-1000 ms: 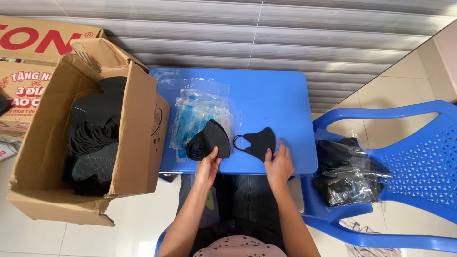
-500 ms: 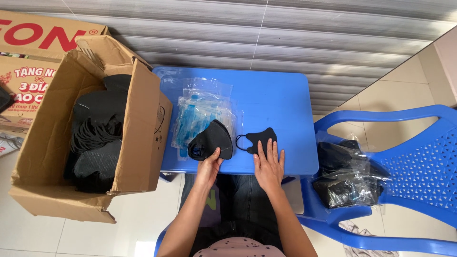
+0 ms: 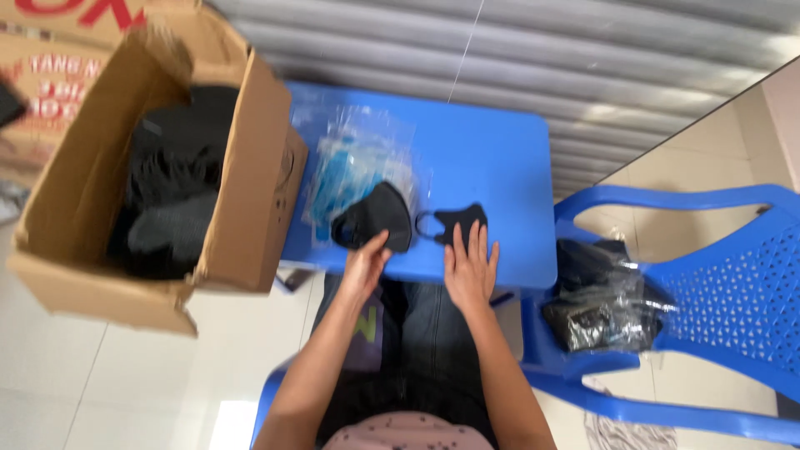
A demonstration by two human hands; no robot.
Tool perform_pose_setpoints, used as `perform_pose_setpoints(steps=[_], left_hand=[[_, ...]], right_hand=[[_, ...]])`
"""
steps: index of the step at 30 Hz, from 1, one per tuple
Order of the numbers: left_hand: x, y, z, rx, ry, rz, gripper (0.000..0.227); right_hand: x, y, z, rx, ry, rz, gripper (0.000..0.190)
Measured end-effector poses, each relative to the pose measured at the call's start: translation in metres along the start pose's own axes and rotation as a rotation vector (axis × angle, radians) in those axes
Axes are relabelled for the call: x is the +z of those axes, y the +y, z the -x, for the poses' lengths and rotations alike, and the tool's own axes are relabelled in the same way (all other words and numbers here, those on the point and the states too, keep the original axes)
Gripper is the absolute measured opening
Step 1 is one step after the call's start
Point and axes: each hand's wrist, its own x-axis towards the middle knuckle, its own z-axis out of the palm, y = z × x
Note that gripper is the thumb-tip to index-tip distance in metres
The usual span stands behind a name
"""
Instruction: The person sits on a blue plastic chair and folds black face masks by hand. They take masks from a cardboard box, fold them on their lap, and place them on a blue table next to packaged blue masks.
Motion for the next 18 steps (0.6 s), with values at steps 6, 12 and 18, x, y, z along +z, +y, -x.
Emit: perform_pose_setpoints(steps=[6, 12, 18], left_hand=[[0.039, 0.031, 0.072, 0.06, -0.004, 0.066, 0.039], [-0.003, -0.003, 0.088, 0.065, -0.016, 0.022, 0.049], [-0.015, -0.017, 0.117, 0.114, 0.002, -0.012, 0.053]], right_hand=[[0.014, 0.007, 0.005, 0.004, 0.022, -0.146, 0.051], [-0.049, -0.038, 0.017, -0.127, 0.249, -0.617, 0.034], [-0.069, -0.089, 0.065, -0.117, 0.232, -0.762, 0.054]])
